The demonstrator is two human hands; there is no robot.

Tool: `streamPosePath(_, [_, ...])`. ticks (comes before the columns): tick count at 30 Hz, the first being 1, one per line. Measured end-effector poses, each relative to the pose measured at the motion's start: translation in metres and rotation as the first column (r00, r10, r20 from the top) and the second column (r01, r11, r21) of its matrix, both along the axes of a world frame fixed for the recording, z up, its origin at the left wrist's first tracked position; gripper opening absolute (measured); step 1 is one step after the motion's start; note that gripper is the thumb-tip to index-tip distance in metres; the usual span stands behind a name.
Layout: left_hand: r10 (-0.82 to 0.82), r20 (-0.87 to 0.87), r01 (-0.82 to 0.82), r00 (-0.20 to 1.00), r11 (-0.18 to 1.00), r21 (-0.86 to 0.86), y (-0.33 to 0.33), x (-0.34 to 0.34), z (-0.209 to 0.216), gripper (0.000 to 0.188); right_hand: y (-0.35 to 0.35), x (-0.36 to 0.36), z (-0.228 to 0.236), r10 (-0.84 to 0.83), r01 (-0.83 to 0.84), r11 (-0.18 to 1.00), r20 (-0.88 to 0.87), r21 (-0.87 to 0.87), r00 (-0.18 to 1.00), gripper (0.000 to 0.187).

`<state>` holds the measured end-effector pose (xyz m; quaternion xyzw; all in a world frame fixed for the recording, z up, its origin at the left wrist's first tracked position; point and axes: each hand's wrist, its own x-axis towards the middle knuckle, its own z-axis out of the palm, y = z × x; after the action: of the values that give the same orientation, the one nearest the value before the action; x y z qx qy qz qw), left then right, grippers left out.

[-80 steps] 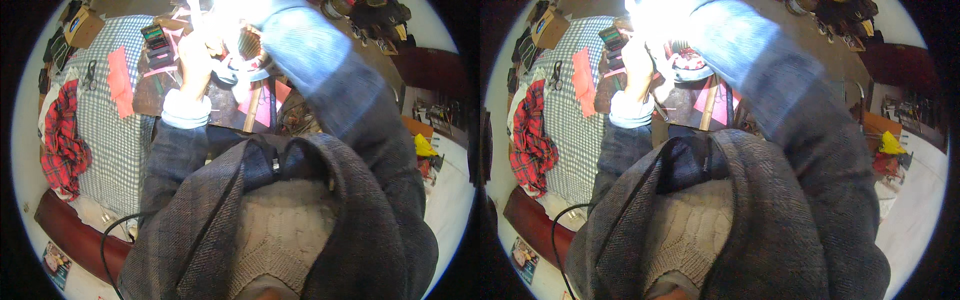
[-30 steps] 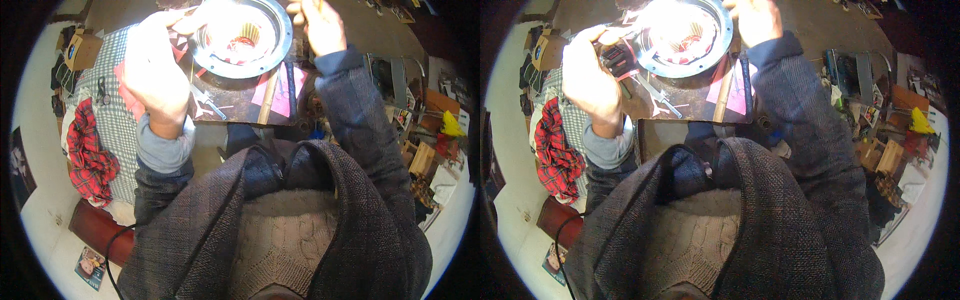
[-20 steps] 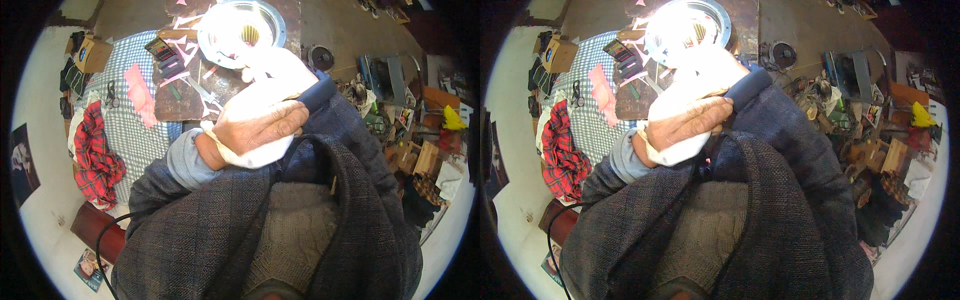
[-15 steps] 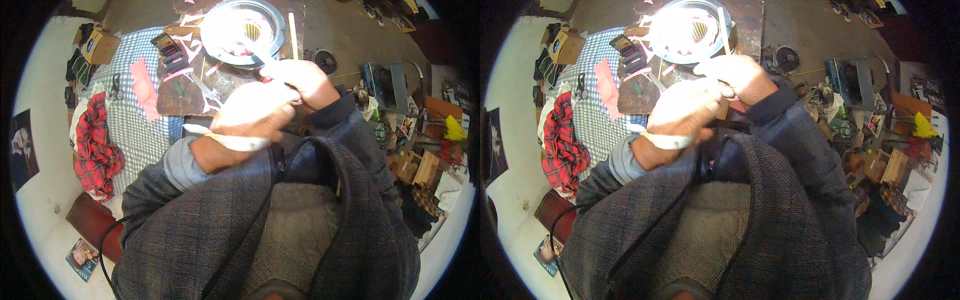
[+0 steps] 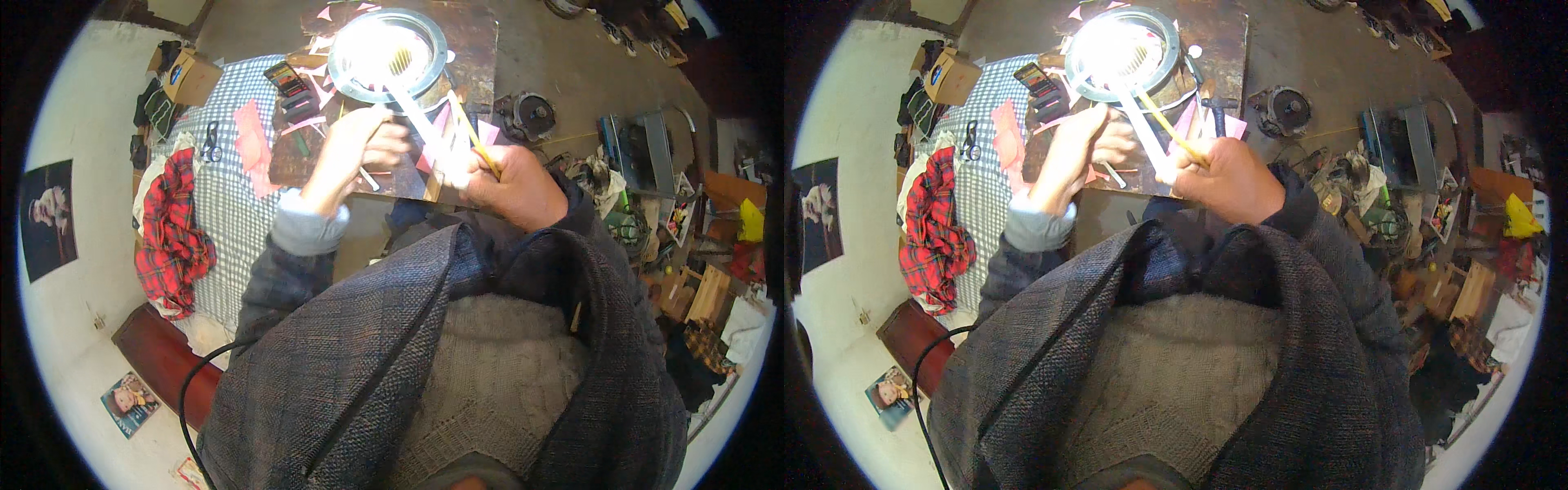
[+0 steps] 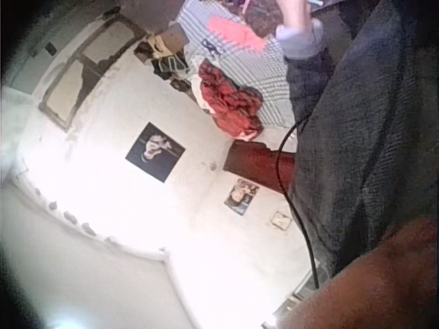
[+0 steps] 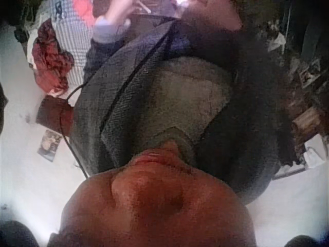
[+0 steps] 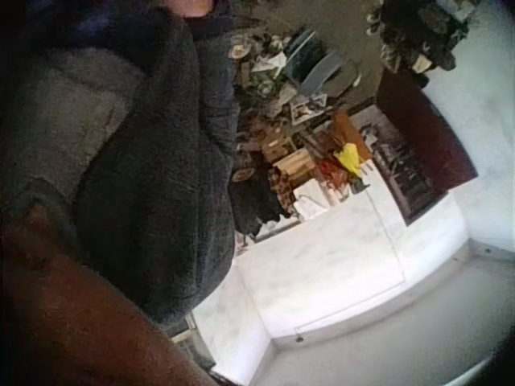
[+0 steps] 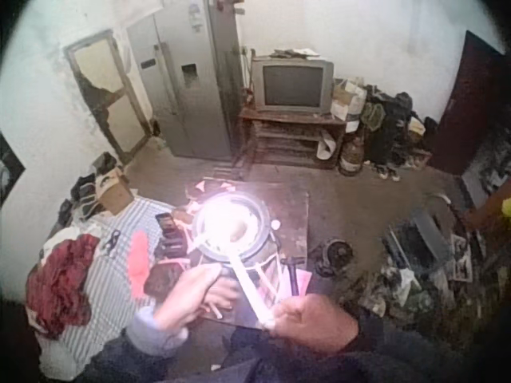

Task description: The person inserts small white strips into the slots of a circular motor stator, using a thin tool to press them in. The person repeatedly picks up strips and places them into the stator slots.

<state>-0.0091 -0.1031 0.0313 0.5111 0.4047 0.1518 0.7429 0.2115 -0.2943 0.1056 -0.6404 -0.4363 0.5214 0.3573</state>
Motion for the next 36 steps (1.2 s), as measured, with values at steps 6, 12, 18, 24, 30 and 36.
streamPosePath(6, [-0.058, -0.013, 0.051, 0.998, 0.727, 0.685, 0.033, 0.061, 0.026, 0.031, -0.013, -0.008, 0.012, 0.125, -0.154, 0.967, 0.15, 0.202, 0.981, 0.024])
streamPosePath(12, [0.047, 0.289, -0.162, 0.956, 0.906, 0.39, 0.127, 0.043, -0.006, 0.019, -0.021, -0.005, 0.006, 0.069, -0.089, 0.971, 0.096, 0.22, 0.993, 0.026])
streamPosePath(18, [0.405, 0.648, 0.053, 0.645, 0.822, -0.567, 0.146, -0.003, -0.003, 0.015, -0.031, 0.002, 0.007, -0.065, 0.051, 0.986, 0.082, 0.161, 0.995, 0.03])
streamPosePath(24, [0.549, 0.559, -0.087, 0.621, 0.757, -0.647, 0.12, -0.031, 0.026, 0.011, -0.014, 0.0, 0.008, -0.017, -0.017, 0.987, 0.209, 0.163, 0.978, 0.031])
streamPosePath(30, [0.707, 0.477, -0.499, 0.522, 0.706, -0.502, 0.133, -0.054, -0.009, 0.009, 0.006, -0.01, 0.0, -0.042, 0.031, 0.998, 0.187, 0.058, 0.982, 0.034])
streamPosePath(36, [0.54, 0.611, -0.219, 0.579, 0.825, -0.521, 0.185, -0.092, -0.054, 0.012, 0.051, -0.031, -0.004, -0.209, 0.098, 0.954, 0.392, 0.284, 0.896, 0.029])
